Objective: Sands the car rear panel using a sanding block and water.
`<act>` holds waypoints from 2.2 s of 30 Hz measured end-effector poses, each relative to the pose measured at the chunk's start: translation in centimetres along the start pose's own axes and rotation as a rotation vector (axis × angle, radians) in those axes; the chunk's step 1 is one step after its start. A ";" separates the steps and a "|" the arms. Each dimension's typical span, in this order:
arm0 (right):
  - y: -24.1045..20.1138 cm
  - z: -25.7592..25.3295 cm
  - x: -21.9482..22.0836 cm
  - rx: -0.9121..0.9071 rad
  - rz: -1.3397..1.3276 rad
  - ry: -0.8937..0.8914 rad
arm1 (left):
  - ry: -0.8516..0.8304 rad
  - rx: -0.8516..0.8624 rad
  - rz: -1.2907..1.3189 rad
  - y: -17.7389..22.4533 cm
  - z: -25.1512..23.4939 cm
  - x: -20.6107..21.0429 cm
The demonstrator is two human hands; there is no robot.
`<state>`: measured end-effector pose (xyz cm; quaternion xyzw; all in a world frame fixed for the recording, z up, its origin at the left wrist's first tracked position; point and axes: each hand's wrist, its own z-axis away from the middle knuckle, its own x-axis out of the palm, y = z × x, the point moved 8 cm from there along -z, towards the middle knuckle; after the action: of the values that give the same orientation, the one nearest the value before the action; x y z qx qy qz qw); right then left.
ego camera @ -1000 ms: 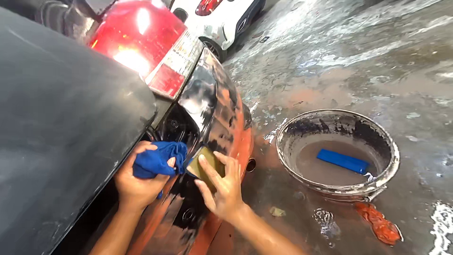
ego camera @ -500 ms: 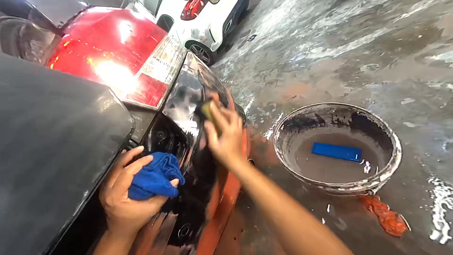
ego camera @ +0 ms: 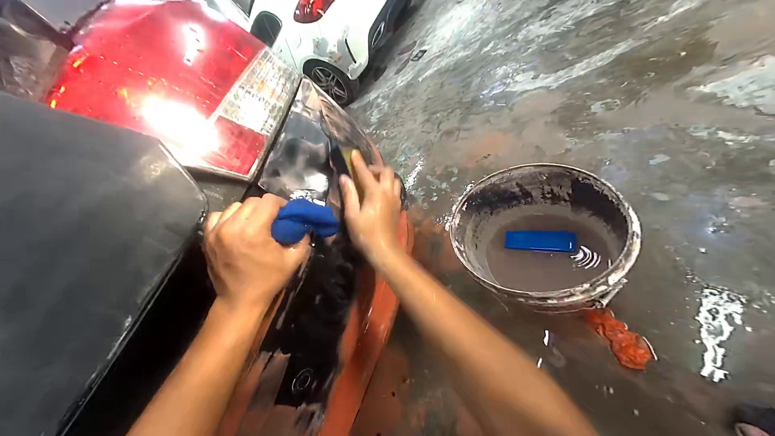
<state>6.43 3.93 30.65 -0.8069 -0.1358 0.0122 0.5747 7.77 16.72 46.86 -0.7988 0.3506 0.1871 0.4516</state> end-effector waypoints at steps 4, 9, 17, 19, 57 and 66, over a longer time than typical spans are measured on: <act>-1.0 8.8 -0.9 -0.277 -0.017 0.122 | 0.046 -0.006 0.034 -0.3 0.0 -0.1; 0.9 -2.5 0.8 -0.012 0.040 -0.046 | 0.036 -0.033 0.063 -0.3 0.2 0.0; -1.5 2.7 -0.2 -0.209 0.002 0.037 | 0.052 -0.040 0.064 -0.7 0.1 0.0; -0.7 -2.1 0.6 -0.022 0.048 -0.039 | 0.044 -0.068 0.079 -0.5 0.6 0.0; 4.8 3.7 -0.6 0.189 -0.088 0.030 | 0.283 -0.066 0.259 -0.6 2.0 -0.9; 4.8 7.4 -0.4 -0.081 -0.216 0.146 | 0.284 -0.031 0.252 -0.7 1.9 -0.7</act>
<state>5.70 9.21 23.65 -0.8088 -0.1801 -0.1140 0.5481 7.82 18.84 46.72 -0.7739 0.5051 0.1329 0.3583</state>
